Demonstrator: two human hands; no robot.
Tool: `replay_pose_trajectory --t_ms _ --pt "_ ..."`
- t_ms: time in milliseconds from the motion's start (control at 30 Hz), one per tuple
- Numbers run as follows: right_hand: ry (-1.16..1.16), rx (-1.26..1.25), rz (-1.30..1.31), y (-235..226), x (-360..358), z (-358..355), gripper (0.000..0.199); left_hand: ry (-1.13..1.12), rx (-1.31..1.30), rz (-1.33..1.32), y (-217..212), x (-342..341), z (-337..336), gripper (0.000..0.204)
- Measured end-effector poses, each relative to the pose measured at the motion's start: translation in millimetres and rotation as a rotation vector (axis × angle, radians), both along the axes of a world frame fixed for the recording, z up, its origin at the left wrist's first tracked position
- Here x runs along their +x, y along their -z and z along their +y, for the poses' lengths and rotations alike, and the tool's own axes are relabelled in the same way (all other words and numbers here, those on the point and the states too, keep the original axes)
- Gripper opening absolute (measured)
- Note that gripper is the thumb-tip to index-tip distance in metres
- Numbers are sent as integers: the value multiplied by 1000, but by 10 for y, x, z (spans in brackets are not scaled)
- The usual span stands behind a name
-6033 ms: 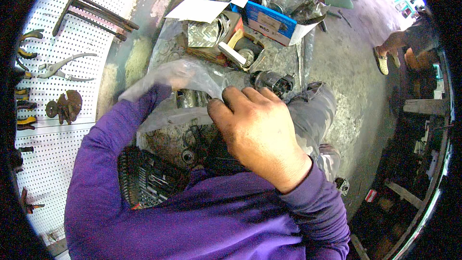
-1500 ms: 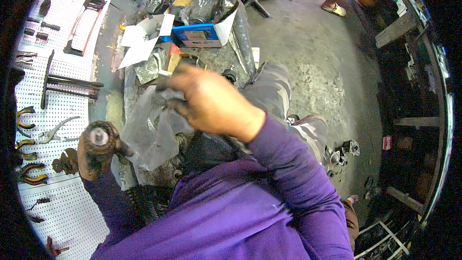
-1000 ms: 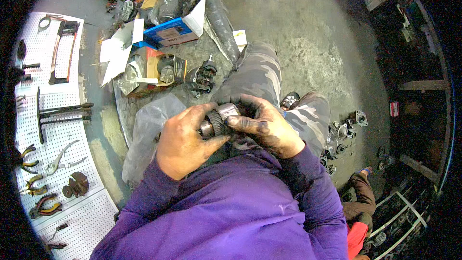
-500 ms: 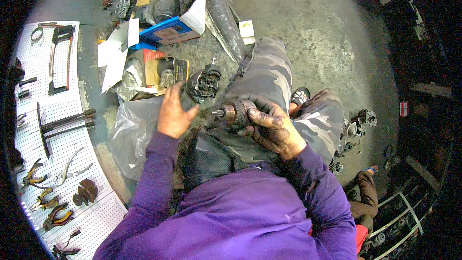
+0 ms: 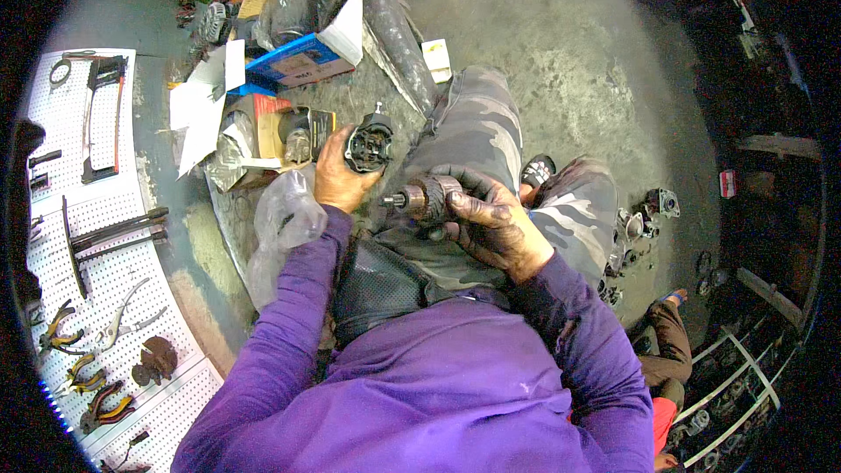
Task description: The person handles a cylindrical mechanical component, repeatedly opening and closing its internal sections to inspect the interior. They retrieve additional parts from a plastic bag and attempt to fit them into the main assembly, rotating and adjusting the pieces by hand throughout the clip.
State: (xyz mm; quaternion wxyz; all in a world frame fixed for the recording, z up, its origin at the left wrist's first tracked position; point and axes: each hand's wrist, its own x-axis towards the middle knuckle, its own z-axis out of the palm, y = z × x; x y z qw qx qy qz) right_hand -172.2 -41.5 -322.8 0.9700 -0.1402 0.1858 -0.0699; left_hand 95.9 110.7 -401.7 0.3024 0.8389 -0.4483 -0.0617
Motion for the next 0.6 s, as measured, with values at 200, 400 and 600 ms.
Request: replay_pose_trajectory --t_ms 200,400,600 --pt "113 -96 46 -143 -79 -16 66 -86 -139 253 -412 36 -57 95" --pt "243 -172 1 -351 -224 -206 69 51 -297 362 -995 -209 -283 96" --pt "351 -251 -4 -483 -480 -250 71 230 -327 662 -1210 -585 -607 98"
